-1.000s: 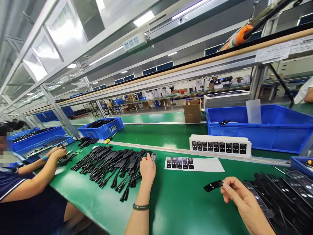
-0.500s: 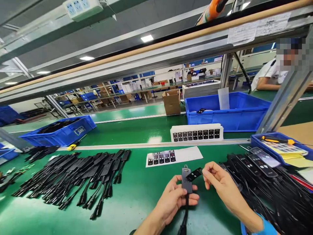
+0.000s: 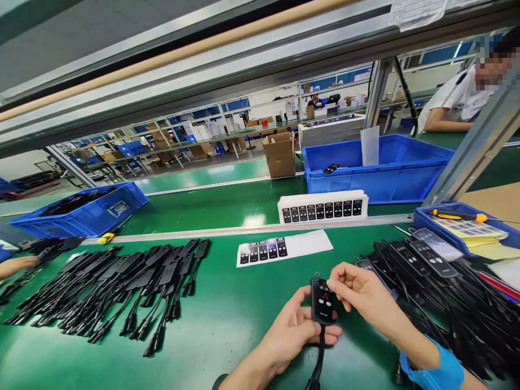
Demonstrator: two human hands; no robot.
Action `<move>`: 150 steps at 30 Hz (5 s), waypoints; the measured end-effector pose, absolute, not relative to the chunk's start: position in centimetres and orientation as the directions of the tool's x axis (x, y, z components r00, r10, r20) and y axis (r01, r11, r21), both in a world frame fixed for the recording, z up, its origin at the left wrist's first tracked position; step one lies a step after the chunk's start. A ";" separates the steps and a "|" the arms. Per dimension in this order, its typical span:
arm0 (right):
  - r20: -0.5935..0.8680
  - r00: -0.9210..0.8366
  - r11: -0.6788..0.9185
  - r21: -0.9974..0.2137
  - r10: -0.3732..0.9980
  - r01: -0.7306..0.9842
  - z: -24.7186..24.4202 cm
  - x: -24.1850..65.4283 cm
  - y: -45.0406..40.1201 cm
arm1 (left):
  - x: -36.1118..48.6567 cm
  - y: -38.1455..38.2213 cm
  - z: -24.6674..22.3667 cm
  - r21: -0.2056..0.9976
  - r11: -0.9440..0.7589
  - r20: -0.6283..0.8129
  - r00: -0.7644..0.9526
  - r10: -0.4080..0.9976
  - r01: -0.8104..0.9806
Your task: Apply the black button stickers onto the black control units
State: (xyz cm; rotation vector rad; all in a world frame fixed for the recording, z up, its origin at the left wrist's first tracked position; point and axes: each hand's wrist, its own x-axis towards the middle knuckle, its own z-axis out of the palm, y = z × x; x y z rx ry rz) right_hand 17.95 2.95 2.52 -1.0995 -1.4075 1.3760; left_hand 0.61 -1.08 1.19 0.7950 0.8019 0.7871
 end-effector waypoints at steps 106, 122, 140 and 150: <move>0.162 -0.133 0.208 -0.833 0.978 0.514 1.6 18.1 2.3 | 1.5 -1.4 0.5 0.877 0.391 -0.237 0.453 0.859 -0.281; -0.093 -0.490 -0.018 -0.988 0.867 0.156 0.1 16.7 0.7 | 1.5 -0.8 -1.6 0.734 0.363 -0.114 0.423 0.899 -0.574; 0.067 -0.442 0.275 -0.862 0.894 0.425 -0.6 16.4 0.9 | 1.1 -0.2 -3.2 0.907 0.262 -0.095 0.445 0.891 -0.331; 0.388 -0.347 0.485 -0.352 0.854 0.801 0.1 19.3 2.1 | -0.9 0.8 -0.7 0.995 -0.058 0.080 0.304 0.949 -0.081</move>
